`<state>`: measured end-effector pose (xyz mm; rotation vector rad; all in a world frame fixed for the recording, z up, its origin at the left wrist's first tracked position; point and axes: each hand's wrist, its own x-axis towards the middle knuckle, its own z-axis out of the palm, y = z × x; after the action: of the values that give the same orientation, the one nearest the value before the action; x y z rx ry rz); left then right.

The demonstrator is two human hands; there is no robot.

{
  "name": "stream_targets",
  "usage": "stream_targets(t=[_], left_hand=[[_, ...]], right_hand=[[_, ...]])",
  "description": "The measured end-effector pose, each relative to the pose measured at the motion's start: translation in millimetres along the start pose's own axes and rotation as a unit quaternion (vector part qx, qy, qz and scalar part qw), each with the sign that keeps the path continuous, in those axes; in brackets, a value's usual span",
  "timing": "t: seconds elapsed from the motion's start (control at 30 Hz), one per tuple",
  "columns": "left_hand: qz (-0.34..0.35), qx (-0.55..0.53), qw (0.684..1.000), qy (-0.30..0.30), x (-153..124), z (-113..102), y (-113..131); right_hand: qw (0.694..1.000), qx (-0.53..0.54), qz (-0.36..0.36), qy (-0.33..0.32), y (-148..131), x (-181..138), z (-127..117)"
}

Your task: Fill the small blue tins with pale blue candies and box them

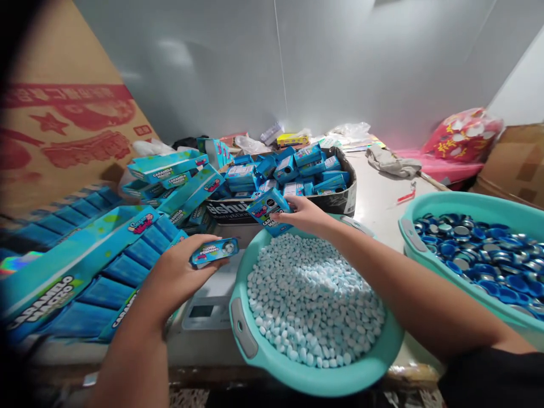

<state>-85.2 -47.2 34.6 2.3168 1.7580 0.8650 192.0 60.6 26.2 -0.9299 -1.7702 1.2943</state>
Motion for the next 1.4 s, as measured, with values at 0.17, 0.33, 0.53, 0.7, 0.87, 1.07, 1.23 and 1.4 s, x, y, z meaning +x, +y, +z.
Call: stream_targets(t=[0.17,0.33,0.53,0.7,0.87,1.07,1.23,1.4], left_hand=[[0.087,0.117,0.989,0.014,-4,4,5],[0.143,0.185,0.971,-0.049,-1,-11,17],[0.183,0.224,0.955,-0.062,-1,-10,29],[0.165,0.195,0.966,-0.047,-1,-8,20],[0.101,0.097,0.99,0.015,-4,-2,-5],[-0.086,-0.067,0.994,0.026,-7,13,-39],[-0.127,-0.147,0.981,0.017,-14,16,-58],[-0.141,-0.316,0.933,0.095,-23,33,-67]], right_hand=[[1.0,0.022,0.003,0.021,-3,-2,0],[0.997,-0.005,0.017,0.069,-2,-3,1],[0.997,-0.044,0.006,0.059,4,0,-1],[0.998,-0.053,0.01,0.035,4,0,-4],[0.996,-0.091,0.013,-0.016,3,0,-4],[0.99,-0.127,0.058,-0.022,5,0,-3],[0.983,-0.169,0.068,-0.032,8,-1,-5],[0.979,-0.178,0.056,-0.076,5,-2,-5]])
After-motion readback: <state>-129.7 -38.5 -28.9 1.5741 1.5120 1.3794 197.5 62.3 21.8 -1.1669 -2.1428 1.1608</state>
